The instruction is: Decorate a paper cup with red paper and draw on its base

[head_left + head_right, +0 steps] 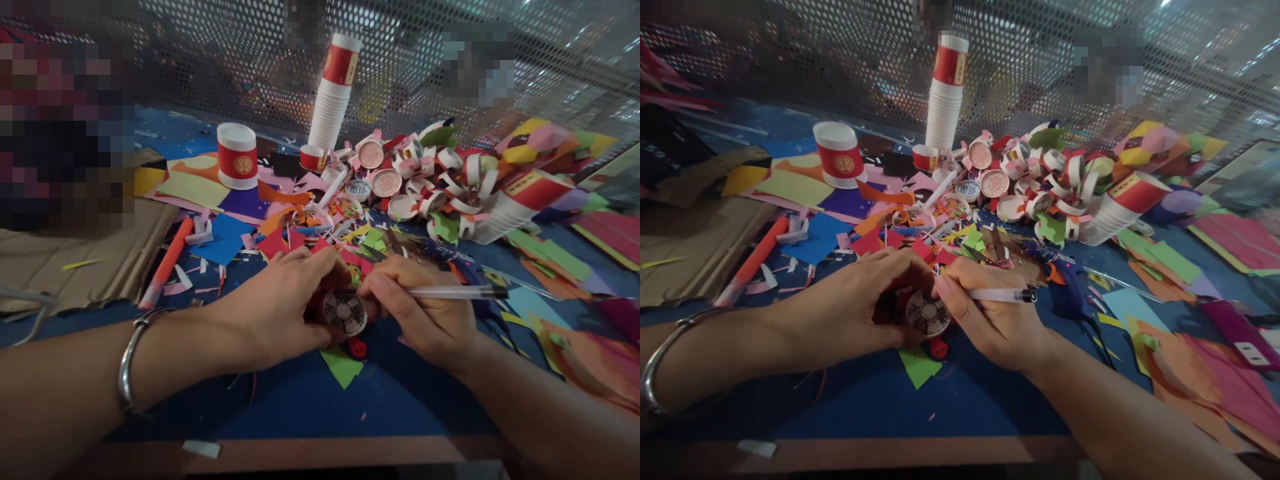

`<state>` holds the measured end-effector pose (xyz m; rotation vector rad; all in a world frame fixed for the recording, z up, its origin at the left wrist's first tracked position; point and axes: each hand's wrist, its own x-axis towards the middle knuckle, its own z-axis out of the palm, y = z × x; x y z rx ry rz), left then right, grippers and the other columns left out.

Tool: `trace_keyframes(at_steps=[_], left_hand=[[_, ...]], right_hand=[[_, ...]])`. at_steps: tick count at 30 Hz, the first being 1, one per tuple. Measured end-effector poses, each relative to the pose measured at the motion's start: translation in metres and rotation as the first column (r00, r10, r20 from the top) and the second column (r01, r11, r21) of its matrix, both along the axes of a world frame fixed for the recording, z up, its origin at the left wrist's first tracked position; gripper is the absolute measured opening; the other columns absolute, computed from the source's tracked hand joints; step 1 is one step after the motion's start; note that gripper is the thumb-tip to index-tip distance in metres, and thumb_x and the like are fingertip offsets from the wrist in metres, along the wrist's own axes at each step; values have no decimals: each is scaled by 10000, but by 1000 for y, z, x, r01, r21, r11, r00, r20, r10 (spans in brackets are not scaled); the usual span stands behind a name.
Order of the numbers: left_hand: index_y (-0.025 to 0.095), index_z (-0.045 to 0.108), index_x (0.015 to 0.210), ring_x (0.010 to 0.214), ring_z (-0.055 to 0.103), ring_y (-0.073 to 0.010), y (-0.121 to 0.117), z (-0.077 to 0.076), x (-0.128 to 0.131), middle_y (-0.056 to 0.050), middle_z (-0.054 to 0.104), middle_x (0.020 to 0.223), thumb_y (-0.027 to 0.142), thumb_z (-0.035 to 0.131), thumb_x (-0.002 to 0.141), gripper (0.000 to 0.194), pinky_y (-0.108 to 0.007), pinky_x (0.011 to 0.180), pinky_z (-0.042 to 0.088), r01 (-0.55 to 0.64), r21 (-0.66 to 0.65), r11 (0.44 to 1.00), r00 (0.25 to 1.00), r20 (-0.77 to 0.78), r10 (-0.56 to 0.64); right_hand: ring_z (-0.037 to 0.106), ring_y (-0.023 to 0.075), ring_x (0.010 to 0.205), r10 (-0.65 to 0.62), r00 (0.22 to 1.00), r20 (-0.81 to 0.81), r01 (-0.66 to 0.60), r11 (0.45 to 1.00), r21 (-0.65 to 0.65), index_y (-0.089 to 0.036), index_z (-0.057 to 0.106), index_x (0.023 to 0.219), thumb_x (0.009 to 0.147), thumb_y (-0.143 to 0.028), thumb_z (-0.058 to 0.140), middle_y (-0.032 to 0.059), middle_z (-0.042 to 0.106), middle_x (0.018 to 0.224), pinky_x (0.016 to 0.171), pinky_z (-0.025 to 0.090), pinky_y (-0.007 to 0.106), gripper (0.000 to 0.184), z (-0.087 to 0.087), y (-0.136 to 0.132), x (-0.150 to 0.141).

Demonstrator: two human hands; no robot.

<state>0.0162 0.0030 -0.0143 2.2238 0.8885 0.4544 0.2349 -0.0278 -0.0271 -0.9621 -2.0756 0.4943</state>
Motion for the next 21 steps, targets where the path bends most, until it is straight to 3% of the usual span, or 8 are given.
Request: trace_keyframes(at_steps=[10,21], left_hand=[[202,587,1093,1043,589,-263,1,1,-1,-39,666,1069,223,770,748,391,-378,851,481,8,3,1000,1000,-24,-8],[215,577,1097,1088,585,-268,3,-3,-2,-37,673,1109,218,764,746,399,-389,893,476,30,-9,1000,1000,-7,-30]], right_hand=[[554,108,572,-15,1000,12,15,999,-35,-193,660,874,1035,-208,497,-7,635,686,532,419,274,230,0,-3,3],[598,108,587,-19,997,76,14,998,61,-203,657,882,999,-165,530,-9,669,704,568,464,261,178,3,-1,2]])
